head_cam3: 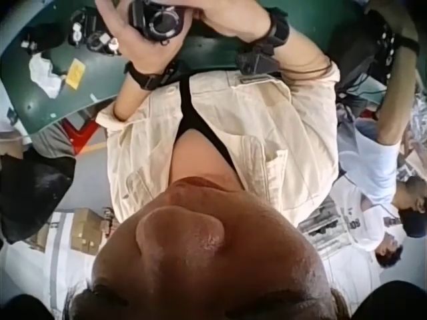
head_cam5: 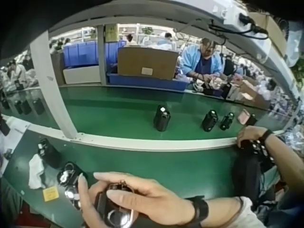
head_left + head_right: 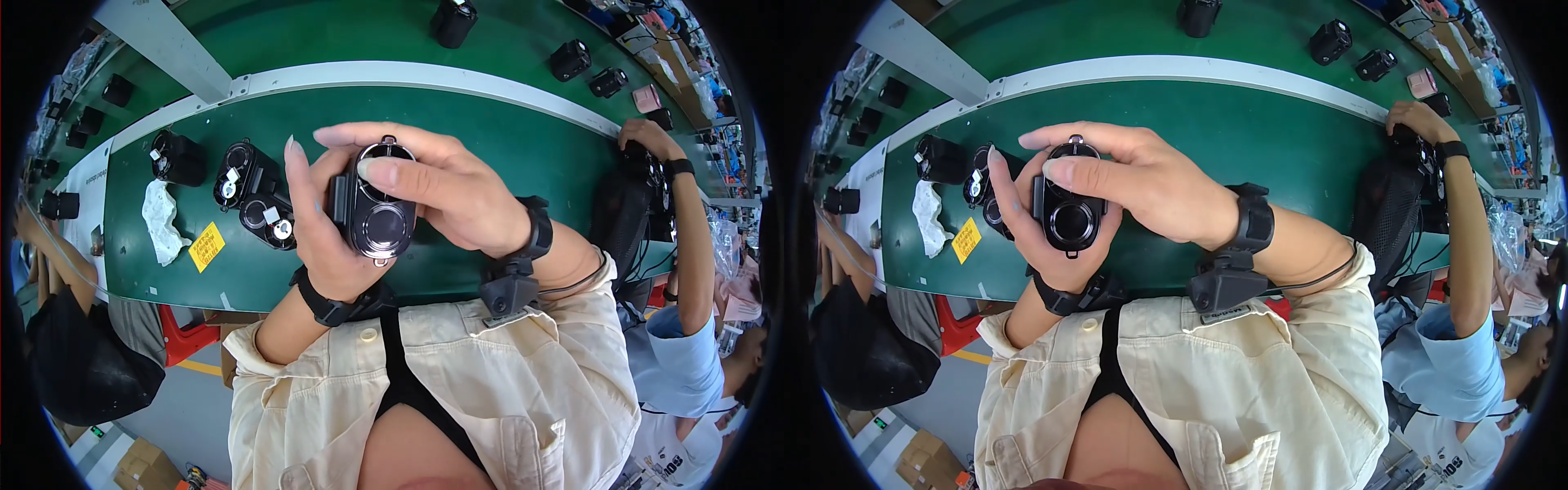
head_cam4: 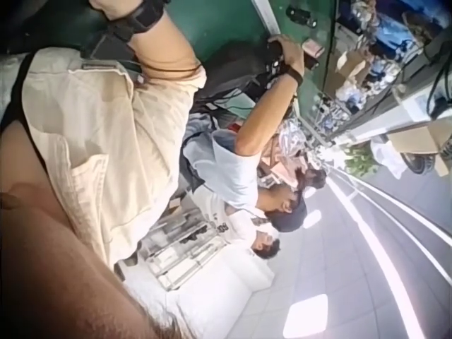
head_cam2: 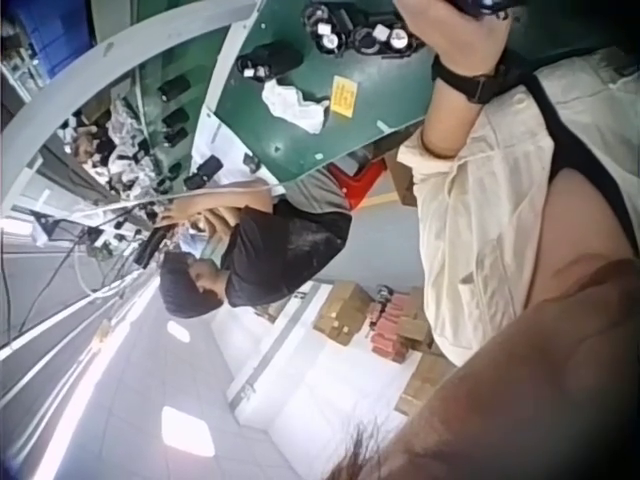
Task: The person picks up a rangefinder, peels a small white sticker from its lens area, and then presses a new white sticker onto the same spot. This process is repeated for several rangefinders, which are then placed back on the table.
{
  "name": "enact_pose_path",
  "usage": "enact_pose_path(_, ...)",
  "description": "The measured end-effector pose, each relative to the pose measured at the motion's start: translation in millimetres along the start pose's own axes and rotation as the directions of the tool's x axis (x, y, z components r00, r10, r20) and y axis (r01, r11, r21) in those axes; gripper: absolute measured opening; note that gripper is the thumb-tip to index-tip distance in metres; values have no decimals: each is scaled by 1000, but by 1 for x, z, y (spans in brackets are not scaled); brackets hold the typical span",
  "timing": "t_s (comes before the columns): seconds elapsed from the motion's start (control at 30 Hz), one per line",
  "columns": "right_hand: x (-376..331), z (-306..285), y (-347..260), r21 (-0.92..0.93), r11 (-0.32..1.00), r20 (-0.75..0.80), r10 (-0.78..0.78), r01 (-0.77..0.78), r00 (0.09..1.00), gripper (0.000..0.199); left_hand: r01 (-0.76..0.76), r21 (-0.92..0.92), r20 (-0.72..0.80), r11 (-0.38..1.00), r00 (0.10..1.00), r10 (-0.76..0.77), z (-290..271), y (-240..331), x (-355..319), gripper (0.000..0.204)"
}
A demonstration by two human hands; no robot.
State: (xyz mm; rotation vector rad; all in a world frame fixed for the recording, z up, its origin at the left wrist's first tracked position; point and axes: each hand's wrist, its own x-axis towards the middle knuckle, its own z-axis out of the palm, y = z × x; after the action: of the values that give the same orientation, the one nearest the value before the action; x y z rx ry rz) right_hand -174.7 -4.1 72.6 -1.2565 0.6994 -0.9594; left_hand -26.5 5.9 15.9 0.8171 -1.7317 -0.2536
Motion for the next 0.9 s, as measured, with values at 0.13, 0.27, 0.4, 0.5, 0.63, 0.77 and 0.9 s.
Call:
enact_pose_path(0.13,-3,4,2,222,972,25,78,-82,997,43,-19,-30,9,999,1000,20,-1,-4,-3,108)
enact_pose_path(0.27,1,5,-2,265,961,35,74,-80,997,44,-4,-50,19,999,1000,5,-2,-2,-3,113)
enact_pose_path(0.4,0,3,-2,220,974,66,42,-56,997,45,4,15,-10,1000,1000,-4,-2,4,0,110)
enact_pose_path(0.5,-1,6,3,147,989,59,-13,4,998,46,-34,60,-1,998,999,35,-3,6,3,103)
enact_pose_path(0.63,-4,7,10,60,995,0,-80,80,997,44,-21,38,-22,999,1000,22,0,4,0,102)
enact_pose_path(0.77,-5,7,10,70,996,-34,-48,51,998,40,-3,17,-21,1000,1000,3,1,3,-1,100)
enact_pose_path(0.9,-2,4,6,66,997,24,-52,50,998,38,-46,48,-22,998,999,48,0,-1,-4,100)
